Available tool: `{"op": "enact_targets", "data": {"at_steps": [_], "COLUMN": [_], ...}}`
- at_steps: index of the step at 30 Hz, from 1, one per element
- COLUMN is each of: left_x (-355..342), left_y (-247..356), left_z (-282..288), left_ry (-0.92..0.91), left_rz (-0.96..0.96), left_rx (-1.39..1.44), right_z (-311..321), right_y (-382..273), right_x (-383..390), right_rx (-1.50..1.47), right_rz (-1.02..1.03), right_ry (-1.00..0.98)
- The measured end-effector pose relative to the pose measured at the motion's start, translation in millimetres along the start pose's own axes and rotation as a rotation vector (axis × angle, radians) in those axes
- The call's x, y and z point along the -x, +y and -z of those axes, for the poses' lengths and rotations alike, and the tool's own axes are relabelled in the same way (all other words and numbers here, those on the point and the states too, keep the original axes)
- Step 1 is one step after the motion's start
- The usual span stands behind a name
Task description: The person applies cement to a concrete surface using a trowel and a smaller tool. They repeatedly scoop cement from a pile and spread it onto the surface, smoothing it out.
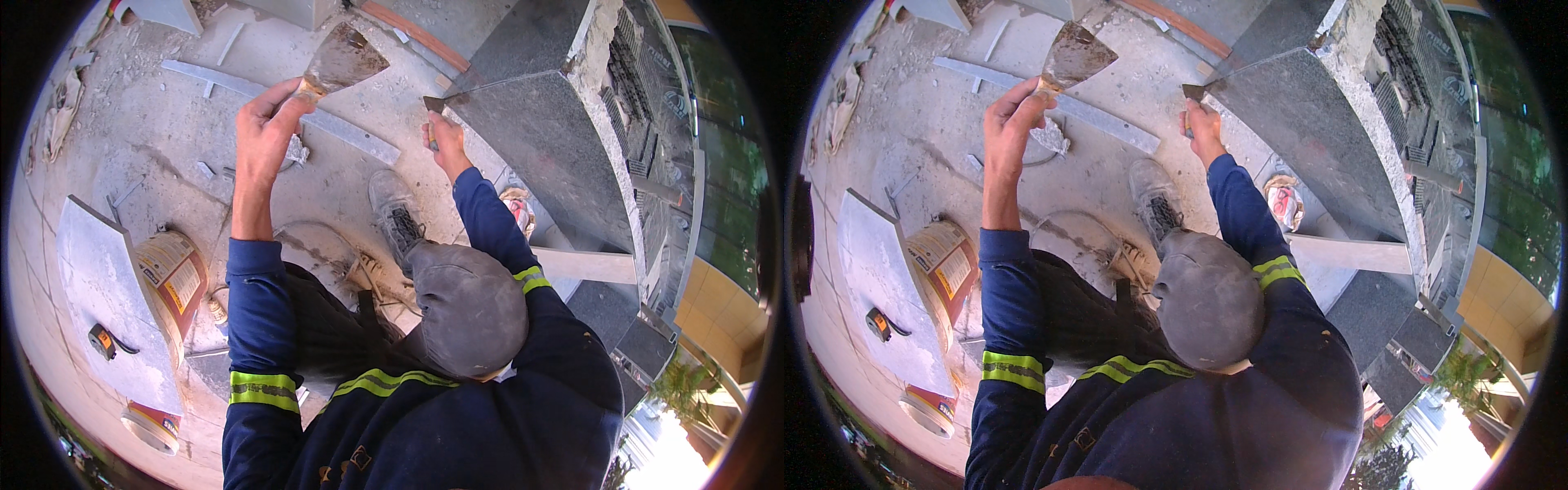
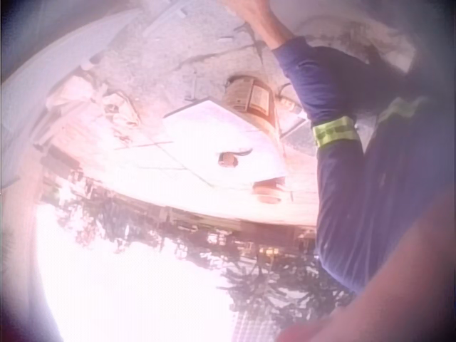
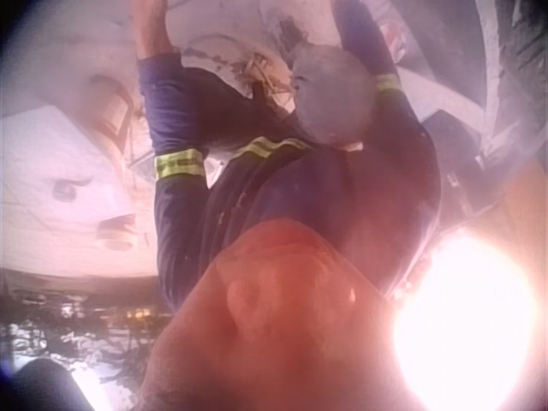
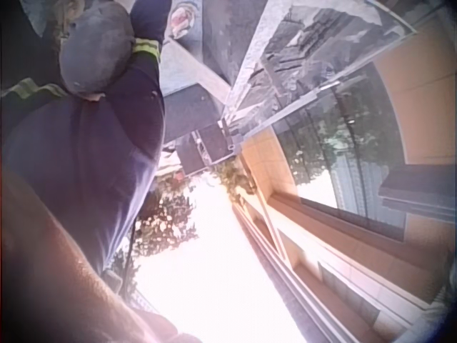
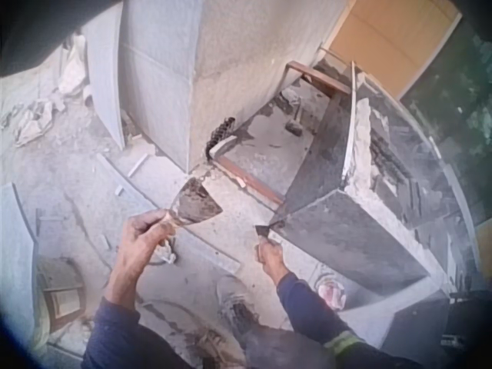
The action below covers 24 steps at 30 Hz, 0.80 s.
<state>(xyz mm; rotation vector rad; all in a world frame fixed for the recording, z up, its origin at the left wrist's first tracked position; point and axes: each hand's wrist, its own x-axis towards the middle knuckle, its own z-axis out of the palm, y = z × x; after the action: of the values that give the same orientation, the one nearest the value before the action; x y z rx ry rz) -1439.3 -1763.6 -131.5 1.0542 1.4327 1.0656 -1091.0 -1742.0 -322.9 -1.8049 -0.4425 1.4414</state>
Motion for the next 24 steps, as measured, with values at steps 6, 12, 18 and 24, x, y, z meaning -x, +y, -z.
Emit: {"op": "enact_targets", "data": {"at_steps": [6, 12, 18, 24], "left_x": [-0.2, -2.7, -3.7, -4.8], "left_y": [2.7, 0.9, -2.0, -1.0], "left_z": [-1.9, -3.6, -3.2, -2.4], "left_ry": [-0.004, -0.010, -0.012, -0.011], "left_rz": [-0.003, -0.003, 0.004, 0.017], "left_rx": [-0.016, -0.027, -0.007, -0.007], "right_z": [-1.4, -1.9, -3.2, -7.8], "right_y": [-3.7, -3.5, -0.8, 1.5], "right_x": [0.3, -1.0, -5.0, -7.9], "right_rx": [-0.009, -0.017, -0.059, -0.068], "right_rz": [-0.012, 0.020, 0.042, 0.062], "right_ry": [0.023, 0.033, 0.029, 0.049]}}
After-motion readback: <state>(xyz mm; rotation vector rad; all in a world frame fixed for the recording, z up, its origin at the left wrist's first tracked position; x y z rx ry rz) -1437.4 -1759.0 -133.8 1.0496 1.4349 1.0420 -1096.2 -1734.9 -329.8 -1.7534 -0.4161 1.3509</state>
